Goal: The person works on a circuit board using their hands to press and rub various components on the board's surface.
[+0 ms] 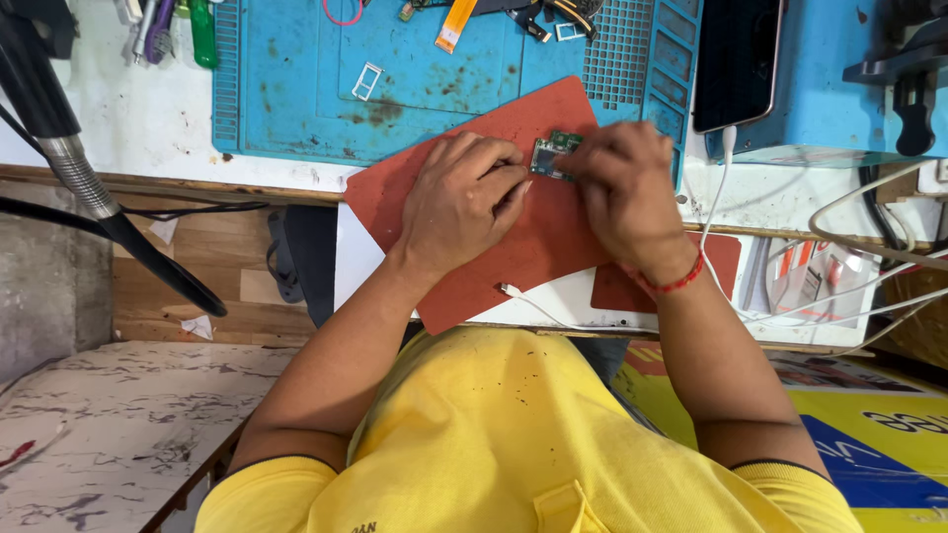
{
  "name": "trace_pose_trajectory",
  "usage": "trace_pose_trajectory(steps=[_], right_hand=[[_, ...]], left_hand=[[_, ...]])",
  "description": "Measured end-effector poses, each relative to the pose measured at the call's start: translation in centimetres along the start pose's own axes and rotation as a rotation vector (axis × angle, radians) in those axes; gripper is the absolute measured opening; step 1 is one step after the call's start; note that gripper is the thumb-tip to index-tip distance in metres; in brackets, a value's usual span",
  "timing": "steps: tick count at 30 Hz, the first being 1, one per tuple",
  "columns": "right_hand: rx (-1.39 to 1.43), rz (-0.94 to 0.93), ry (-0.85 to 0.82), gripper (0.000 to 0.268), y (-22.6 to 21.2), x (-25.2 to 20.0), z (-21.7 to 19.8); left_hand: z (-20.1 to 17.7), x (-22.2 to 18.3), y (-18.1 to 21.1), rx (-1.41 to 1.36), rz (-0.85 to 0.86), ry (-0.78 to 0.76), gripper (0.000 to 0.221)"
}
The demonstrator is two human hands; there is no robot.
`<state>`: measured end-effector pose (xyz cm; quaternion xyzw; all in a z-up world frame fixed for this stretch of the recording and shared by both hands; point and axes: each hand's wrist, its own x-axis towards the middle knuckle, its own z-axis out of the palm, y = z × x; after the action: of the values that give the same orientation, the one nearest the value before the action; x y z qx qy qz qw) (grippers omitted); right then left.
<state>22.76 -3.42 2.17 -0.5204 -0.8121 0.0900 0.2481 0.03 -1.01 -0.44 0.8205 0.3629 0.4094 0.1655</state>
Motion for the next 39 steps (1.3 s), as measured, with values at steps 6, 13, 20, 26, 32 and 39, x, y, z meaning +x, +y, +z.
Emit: trace_pose_trajectory(steps=[6,13,20,26,32,39], right_hand=[[0.095,0.012,0.025,0.025,0.6,-0.1,0.5],[0.038,0.006,-0.005,0.029,1.3,0.1,-0.2],[0.029,-0.116,-0.059,0.034,1.8,1.6,-0.2],[0.016,-0.142,-0.089,0.031,2.1,2.5,-0.2],[0.038,-0.12,-0.101,0.033,1.7,2.5,-0.5],[0.085,-0.116,-0.104,0.028,2.3,1.6,-0.5]], left_hand=[[0.0,-0.2,0.2,0.191,0.141,-0.043,0.024],[0.4,-0.2,0.3,0.22,0.142,-0.112,0.026],[0.5,-0.5,-0.1,0.211,0.172,-0.058,0.026],[0.7,-0.3,-0.2,0.204,0.186,-0.029,0.025],[0.7,-0.4,-0.1,0.198,0.16,-0.03,0.022],[0.6,-0.4,-0.1,0.181,0.159,-0.032,0.025]])
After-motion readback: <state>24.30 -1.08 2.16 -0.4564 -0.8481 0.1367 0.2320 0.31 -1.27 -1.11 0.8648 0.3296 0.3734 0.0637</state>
